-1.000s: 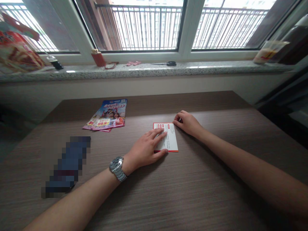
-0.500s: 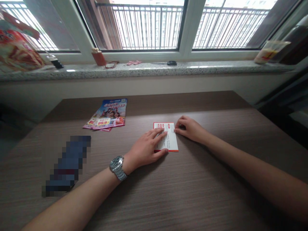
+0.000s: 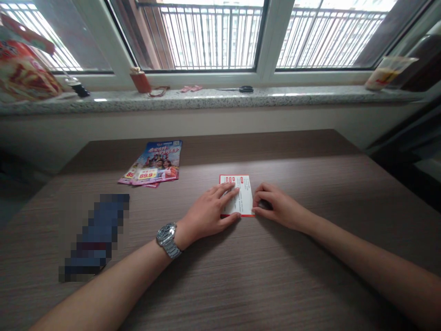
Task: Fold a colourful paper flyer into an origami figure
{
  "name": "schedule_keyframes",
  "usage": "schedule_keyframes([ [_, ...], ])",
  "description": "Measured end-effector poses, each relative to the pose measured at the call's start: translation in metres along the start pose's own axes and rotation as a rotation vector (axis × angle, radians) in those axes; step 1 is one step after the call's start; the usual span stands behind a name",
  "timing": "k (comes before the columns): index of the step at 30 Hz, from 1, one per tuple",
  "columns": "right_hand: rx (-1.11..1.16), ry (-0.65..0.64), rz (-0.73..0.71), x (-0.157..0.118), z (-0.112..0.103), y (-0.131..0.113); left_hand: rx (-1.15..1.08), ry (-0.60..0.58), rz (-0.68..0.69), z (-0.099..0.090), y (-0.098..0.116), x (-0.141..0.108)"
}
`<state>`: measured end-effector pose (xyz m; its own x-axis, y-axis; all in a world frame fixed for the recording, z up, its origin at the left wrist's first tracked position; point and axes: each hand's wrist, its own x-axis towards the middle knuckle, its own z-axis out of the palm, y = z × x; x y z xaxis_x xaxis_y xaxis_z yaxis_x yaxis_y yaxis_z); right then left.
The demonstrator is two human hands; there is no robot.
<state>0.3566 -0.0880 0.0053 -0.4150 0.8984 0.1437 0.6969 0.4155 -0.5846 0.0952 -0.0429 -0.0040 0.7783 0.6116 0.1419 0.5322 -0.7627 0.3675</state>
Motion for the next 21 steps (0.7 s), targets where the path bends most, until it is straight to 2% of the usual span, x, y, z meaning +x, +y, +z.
schedule_keyframes([
  [21, 0.089, -0.046, -0.005, -0.0049, -0.0016, 0.0026, 0.012, -0.015, -0.003, -0.0023, 0.0008, -0.0012],
])
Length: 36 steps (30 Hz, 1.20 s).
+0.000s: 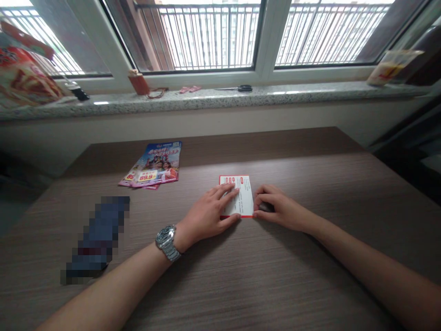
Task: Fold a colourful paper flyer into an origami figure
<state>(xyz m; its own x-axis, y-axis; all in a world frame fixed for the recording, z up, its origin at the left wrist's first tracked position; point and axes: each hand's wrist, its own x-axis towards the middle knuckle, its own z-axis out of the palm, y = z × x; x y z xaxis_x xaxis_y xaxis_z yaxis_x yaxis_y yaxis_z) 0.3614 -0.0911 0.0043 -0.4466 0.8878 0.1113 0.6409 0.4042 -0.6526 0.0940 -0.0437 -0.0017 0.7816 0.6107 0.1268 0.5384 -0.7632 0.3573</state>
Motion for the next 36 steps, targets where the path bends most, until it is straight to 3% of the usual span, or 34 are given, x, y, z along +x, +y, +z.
schedule_keyframes([
  [14, -0.032, 0.136, -0.063, -0.003, 0.007, 0.001, 0.017, -0.009, -0.011, -0.002, 0.001, 0.000],
  [24, -0.158, 0.170, -0.168, -0.004, 0.014, 0.007, 0.037, 0.052, -0.019, -0.002, 0.001, -0.001],
  [36, -0.181, 0.182, -0.162, -0.004, 0.016, 0.008, -0.075, 0.063, 0.091, -0.007, 0.002, -0.001],
])
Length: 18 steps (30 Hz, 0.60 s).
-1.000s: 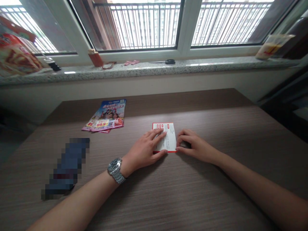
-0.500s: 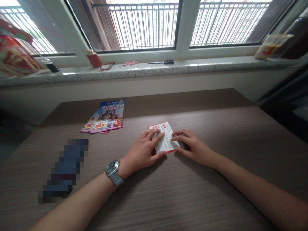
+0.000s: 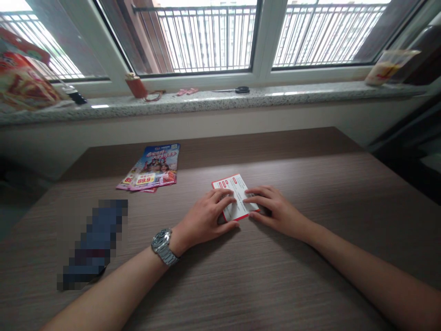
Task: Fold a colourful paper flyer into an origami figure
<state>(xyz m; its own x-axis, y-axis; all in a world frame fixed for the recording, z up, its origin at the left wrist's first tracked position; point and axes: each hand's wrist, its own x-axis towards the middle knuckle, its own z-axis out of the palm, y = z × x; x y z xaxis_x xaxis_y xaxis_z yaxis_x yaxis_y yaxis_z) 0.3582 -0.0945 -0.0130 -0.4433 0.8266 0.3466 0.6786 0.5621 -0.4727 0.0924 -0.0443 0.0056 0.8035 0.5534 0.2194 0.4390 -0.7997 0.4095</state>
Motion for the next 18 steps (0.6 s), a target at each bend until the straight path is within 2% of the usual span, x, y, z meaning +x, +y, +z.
schedule_keyframes([
  [9, 0.004, -0.010, -0.008, -0.001, -0.001, 0.001, -0.048, 0.032, -0.013, -0.001, 0.001, 0.001],
  [18, 0.020, -0.050, -0.136, 0.000, -0.008, 0.010, -0.089, 0.014, 0.014, -0.004, -0.002, 0.002],
])
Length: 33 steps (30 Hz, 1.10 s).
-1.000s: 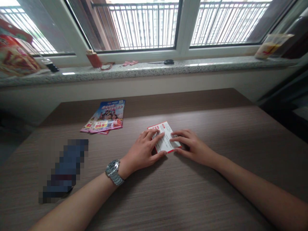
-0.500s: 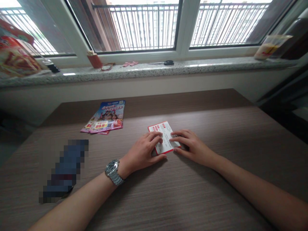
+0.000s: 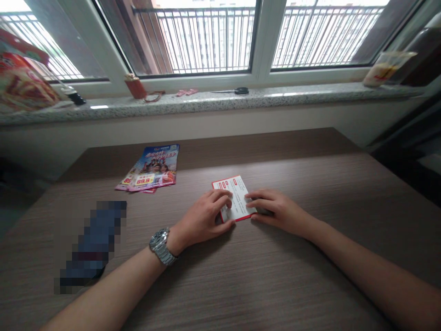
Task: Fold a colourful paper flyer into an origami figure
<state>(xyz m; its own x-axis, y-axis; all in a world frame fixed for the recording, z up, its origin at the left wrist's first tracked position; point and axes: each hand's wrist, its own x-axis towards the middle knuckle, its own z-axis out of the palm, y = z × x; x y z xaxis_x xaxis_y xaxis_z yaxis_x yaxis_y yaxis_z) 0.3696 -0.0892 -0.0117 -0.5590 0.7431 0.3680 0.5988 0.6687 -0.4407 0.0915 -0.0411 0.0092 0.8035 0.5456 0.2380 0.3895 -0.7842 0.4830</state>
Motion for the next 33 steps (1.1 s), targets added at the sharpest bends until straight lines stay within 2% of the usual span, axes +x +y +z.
schedule_keyframes([
  [8, -0.016, 0.048, -0.037, 0.002, 0.000, -0.004, 0.034, -0.015, 0.000, -0.001, 0.000, -0.001],
  [21, 0.068, 0.091, 0.057, 0.002, -0.004, -0.010, -0.029, -0.008, 0.031, -0.004, 0.003, 0.001],
  [33, 0.001, 0.024, -0.013, 0.000, -0.002, -0.003, -0.118, 0.031, 0.011, -0.003, 0.000, 0.001],
])
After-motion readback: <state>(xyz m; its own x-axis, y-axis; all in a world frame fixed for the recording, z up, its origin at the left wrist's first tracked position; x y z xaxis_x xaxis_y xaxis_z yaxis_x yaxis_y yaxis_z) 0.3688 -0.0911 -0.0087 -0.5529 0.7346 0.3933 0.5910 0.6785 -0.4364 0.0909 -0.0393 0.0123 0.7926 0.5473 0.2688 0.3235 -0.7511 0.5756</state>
